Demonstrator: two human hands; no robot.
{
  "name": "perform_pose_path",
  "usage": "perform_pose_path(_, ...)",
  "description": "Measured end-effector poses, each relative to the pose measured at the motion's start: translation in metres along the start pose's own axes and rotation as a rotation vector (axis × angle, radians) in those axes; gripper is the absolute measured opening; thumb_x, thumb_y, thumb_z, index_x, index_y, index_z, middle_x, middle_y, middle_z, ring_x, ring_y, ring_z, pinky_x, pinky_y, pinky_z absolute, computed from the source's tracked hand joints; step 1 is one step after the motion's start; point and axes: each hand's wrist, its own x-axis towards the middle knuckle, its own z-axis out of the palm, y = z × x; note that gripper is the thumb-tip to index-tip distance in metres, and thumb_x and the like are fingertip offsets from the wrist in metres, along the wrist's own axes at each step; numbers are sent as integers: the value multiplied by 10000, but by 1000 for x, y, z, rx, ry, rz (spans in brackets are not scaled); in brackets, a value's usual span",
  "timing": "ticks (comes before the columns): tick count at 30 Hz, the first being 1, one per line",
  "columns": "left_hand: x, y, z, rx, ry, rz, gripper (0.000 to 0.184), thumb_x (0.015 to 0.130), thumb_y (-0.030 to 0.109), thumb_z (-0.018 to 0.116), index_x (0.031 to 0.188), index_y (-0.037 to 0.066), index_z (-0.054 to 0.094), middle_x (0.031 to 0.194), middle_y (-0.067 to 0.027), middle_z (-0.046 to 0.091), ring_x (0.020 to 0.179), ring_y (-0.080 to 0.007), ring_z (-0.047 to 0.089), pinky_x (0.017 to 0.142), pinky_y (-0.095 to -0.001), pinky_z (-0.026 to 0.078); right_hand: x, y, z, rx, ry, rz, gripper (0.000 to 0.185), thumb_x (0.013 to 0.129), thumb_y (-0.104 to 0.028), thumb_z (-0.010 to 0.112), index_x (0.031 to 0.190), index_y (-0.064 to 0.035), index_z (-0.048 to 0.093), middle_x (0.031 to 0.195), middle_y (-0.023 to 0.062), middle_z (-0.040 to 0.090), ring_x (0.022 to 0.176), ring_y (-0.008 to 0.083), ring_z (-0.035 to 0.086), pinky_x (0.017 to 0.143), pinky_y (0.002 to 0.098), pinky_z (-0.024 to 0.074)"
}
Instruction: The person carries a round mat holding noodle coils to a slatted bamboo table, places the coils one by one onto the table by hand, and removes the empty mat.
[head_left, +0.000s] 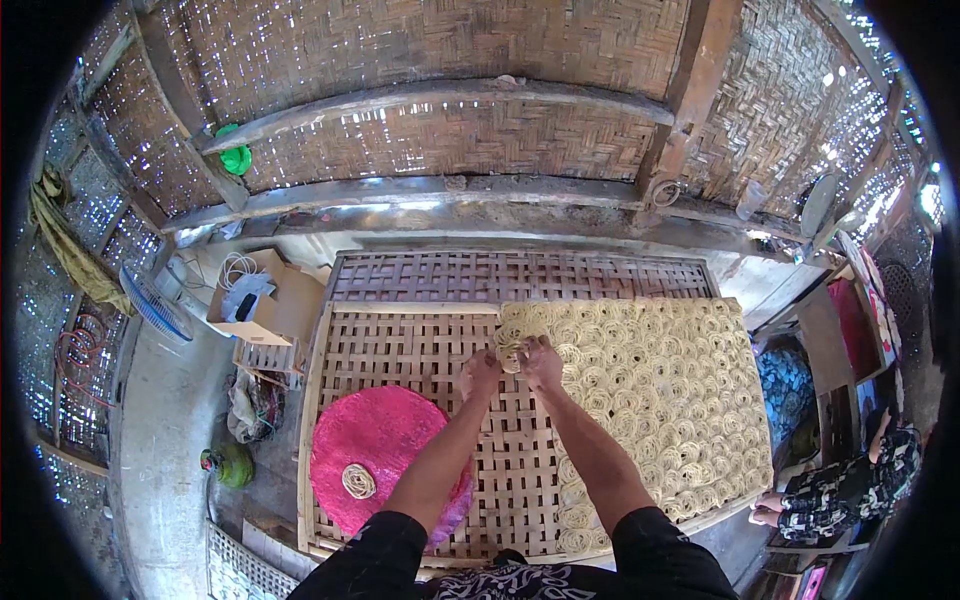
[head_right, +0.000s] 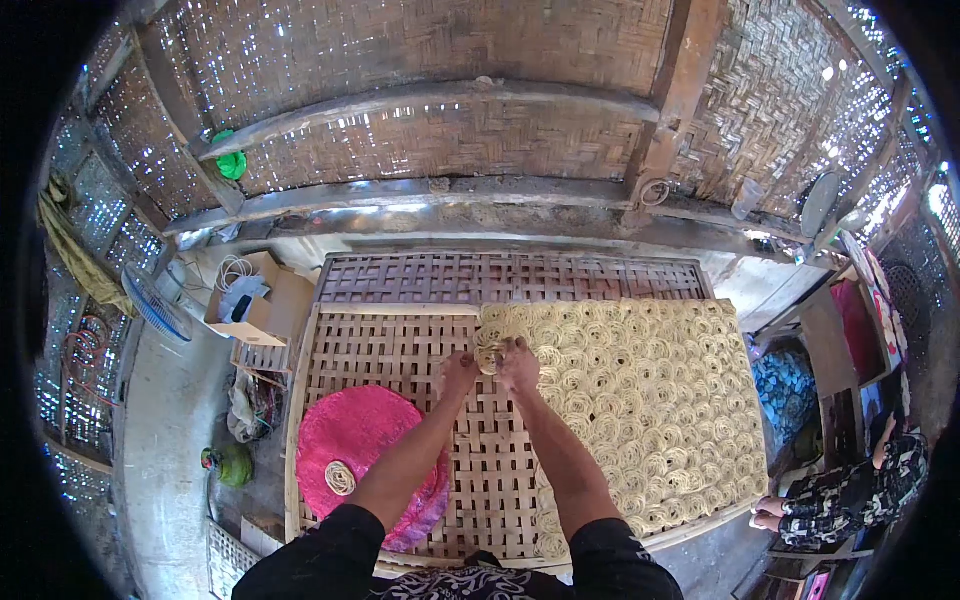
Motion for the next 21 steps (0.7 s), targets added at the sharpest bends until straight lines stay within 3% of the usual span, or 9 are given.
perform_pose_path(4, -23, -24, -45, 113, -80, 109, 240, 812, 184, 662, 1024, 71, 665, 932, -120, 696, 782, -279, 679, 701, -407, 545, -15, -22, -29, 52, 8, -17, 306, 849, -209, 649, 1133, -114, 593, 1089, 121, 599, 876, 341, 651, 732, 441, 556)
perform_pose_path(6, -44, -65, -78, -375, -97, -128, 247, 817, 188, 679, 1044, 90, 668, 956, -103, 691, 853, -269, 675, 754, -397, 545, -30, -37, -36, 92, -52, -37, 326, 849, -206, 643, 1149, -94, 581, 1094, 147, 601, 901, 350, 652, 733, 450, 557)
perform_pose_path(8, -77, -101, -131, -582, -54, -179, 246, 808, 189, 702, 1034, 96, 668, 953, -97, 681, 884, -271, 666, 771, -404, 543, -52, -49, -28, 159, -69, -173, 301, 846, -197, 673, 1118, -88, 605, 1059, 132, 612, 872, 334, 654, 722, 428, 558)
perform_pose_path(10, -131, -79, -209, -63, 18, -20, 247, 779, 190, 734, 993, 89, 664, 927, -100, 664, 882, -290, 651, 756, -428, 539, -78, -82, -33, 220, -157, -229, 278, 846, -199, 685, 1092, -86, 620, 1047, 126, 617, 863, 323, 657, 717, 412, 558)
perform_pose_path(11, -155, -52, -247, 414, 40, 69, 252, 761, 193, 751, 971, 86, 661, 917, -99, 655, 885, -302, 643, 752, -442, 537, -92, -98, -31, 220, -257, -237, 252, 871, -194, 673, 1101, -97, 638, 1053, 111, 630, 860, 290, 665, 723, 391, 565)
perform_pose_path(14, -218, -131, -283, 536, 143, 54, 270, 729, 185, 775, 947, 84, 651, 930, -99, 645, 910, -326, 634, 751, -459, 535, -145, -131, -2, 366, -423, -379, 269, 903, -211, 642, 1153, -112, 637, 1078, 110, 647, 882, 273, 672, 765, 379, 571)
perform_pose_path(15, -231, -103, -299, 581, 164, 144, 310, 696, 196, 803, 939, 88, 643, 949, -106, 632, 905, -346, 629, 741, -463, 536, -163, -146, 0, 391, -541, -405, 268, 911, -219, 634, 1157, -115, 641, 1086, 112, 650, 897, 271, 672, 775, 379, 573)
perform_pose_path(17, -243, -113, -306, 559, 177, 99, 329, 677, 195, 815, 939, 94, 642, 969, -115, 628, 903, -351, 628, 739, -464, 537, -190, -179, -3, 432, -754, -452, 269, 925, -236, 618, 1165, -120, 649, 1103, 115, 656, 925, 267, 673, 794, 378, 577)
perform_pose_path(21, -240, -123, -314, 595, 69, 133, 346, 693, 206, 778, 994, 104, 641, 1039, -123, 613, 923, -344, 635, 714, -479, 554, -234, -201, 34, 306, -666, -621, 275, 906, -244, 621, 1124, -83, 666, 1097, 136, 654, 992, 309, 647, 864, 411, 546)
